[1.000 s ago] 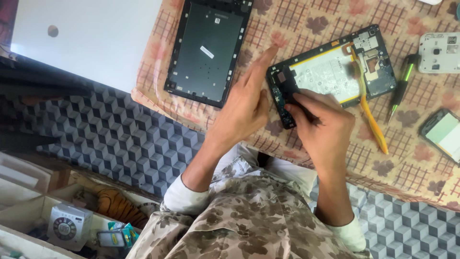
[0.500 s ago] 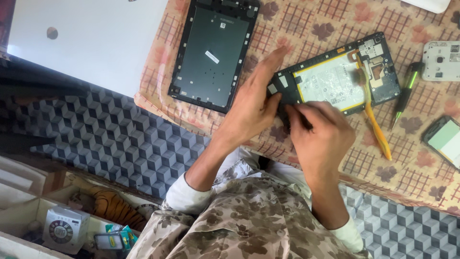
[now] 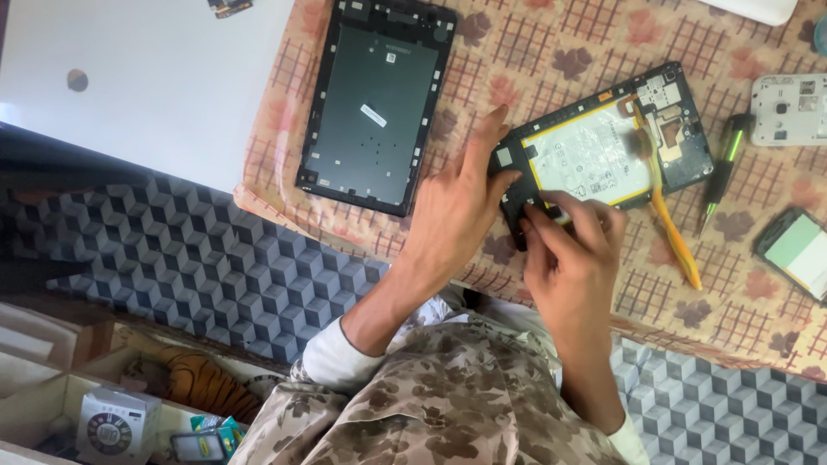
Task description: The person cleans the interior of a disassembled tablet with a brush, then uses a screwdriver to remove and reattach small internal components. The tablet back cover and other parts remain on the table.
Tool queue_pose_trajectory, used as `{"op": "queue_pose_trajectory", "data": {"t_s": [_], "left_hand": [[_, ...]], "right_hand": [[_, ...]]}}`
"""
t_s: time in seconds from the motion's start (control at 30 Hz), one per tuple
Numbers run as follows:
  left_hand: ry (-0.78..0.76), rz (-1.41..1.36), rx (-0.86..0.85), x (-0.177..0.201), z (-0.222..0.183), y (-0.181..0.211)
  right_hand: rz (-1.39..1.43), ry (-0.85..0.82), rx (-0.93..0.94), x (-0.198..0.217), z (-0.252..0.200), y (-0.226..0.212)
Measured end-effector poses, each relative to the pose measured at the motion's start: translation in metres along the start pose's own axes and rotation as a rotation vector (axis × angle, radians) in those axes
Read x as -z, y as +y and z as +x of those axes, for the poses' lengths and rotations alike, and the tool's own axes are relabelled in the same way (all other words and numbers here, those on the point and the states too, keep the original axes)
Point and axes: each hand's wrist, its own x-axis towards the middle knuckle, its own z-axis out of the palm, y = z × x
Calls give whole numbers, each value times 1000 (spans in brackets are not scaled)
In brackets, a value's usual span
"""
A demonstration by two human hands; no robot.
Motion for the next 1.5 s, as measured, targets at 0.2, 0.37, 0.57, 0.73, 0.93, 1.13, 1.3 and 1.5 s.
{"op": "queue_pose_trajectory", "data": {"t_s": [0.2,0.37,0.57,0.73,0.93,1.13,1.3,1.5], "left_hand": [[21,250,-127,-8,-9,4],[92,315,-229,-5,-10,2],[-2,399,-184,5,-4,16],[-81,380,-88,14,8,24],[-5,303,-132,23,3,17],[50,351,-136,18,-4,15],[14,368,-105,21,-2,15],[91,372,-202,21,0,13]], "right_hand": [[-43,-105,73,2,-6,-1],[-32,-198,113,8,-9,3],[-35,-266,104,9,-6,10],[231,-135,14,9,-6,17],[173,-50,51,7,-9,20],[213,2,-28,11,-9,13],[254,54,-84,9,-10,15],[243,61,-55,4,-14,20]]}}
